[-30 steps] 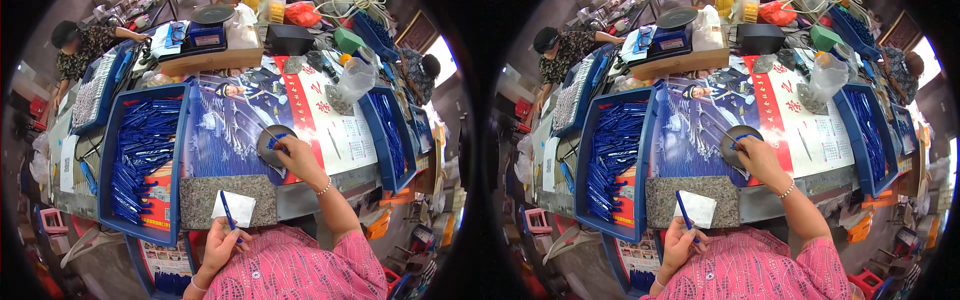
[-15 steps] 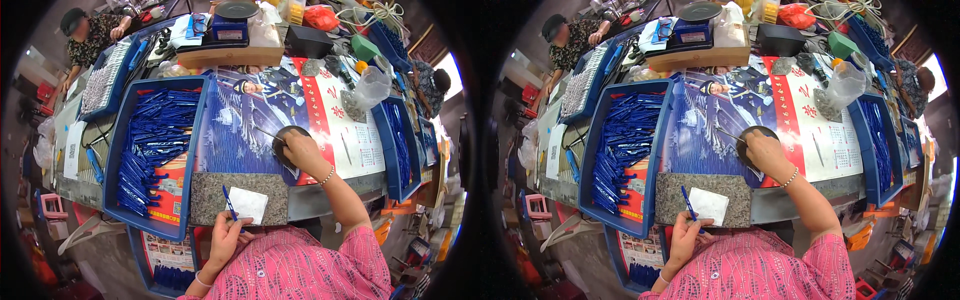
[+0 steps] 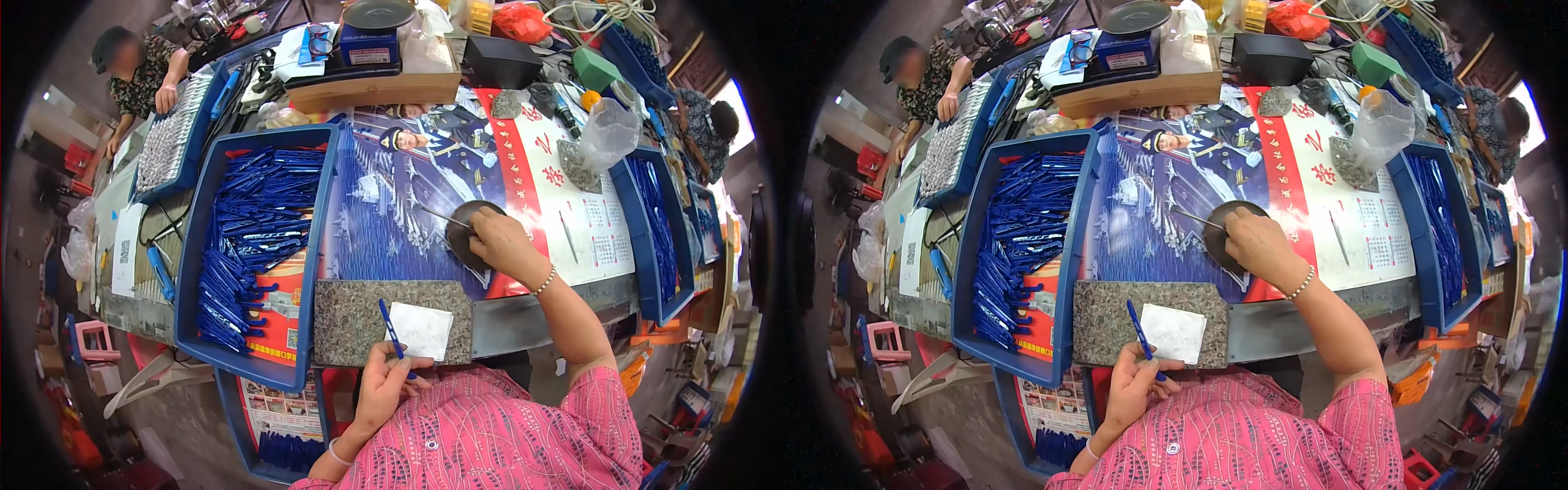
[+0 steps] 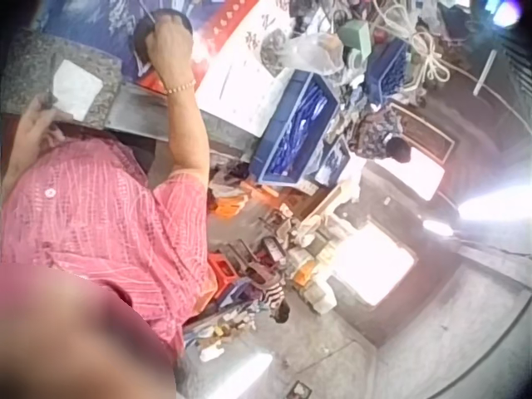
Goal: Assembling small blue caps onto the ends of long blue plastic tubes at a manual workstation.
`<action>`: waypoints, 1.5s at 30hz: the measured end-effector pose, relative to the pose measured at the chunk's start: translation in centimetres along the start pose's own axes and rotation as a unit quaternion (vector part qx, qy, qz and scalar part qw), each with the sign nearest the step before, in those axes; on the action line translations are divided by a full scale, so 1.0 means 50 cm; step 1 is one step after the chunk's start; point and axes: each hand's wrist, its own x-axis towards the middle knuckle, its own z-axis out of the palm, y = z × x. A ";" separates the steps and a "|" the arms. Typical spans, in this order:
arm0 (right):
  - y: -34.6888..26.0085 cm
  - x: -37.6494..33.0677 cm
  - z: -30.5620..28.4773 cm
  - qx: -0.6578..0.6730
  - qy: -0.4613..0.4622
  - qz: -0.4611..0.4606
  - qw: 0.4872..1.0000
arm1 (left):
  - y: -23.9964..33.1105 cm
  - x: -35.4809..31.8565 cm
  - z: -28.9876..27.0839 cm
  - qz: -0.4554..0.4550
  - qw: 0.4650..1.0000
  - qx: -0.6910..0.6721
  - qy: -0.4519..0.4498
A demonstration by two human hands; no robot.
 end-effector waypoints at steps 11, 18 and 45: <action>0.005 -0.040 -0.023 0.080 0.027 0.078 0.993 | 0.033 0.001 -0.009 0.033 0.998 -0.039 0.041; -0.005 -0.035 -0.032 0.084 0.031 0.066 0.994 | 0.008 0.006 -0.016 0.027 0.997 -0.059 0.031; -0.032 0.510 0.098 0.589 -0.084 0.184 0.783 | -0.027 0.014 -0.065 -0.030 0.995 -0.099 -0.011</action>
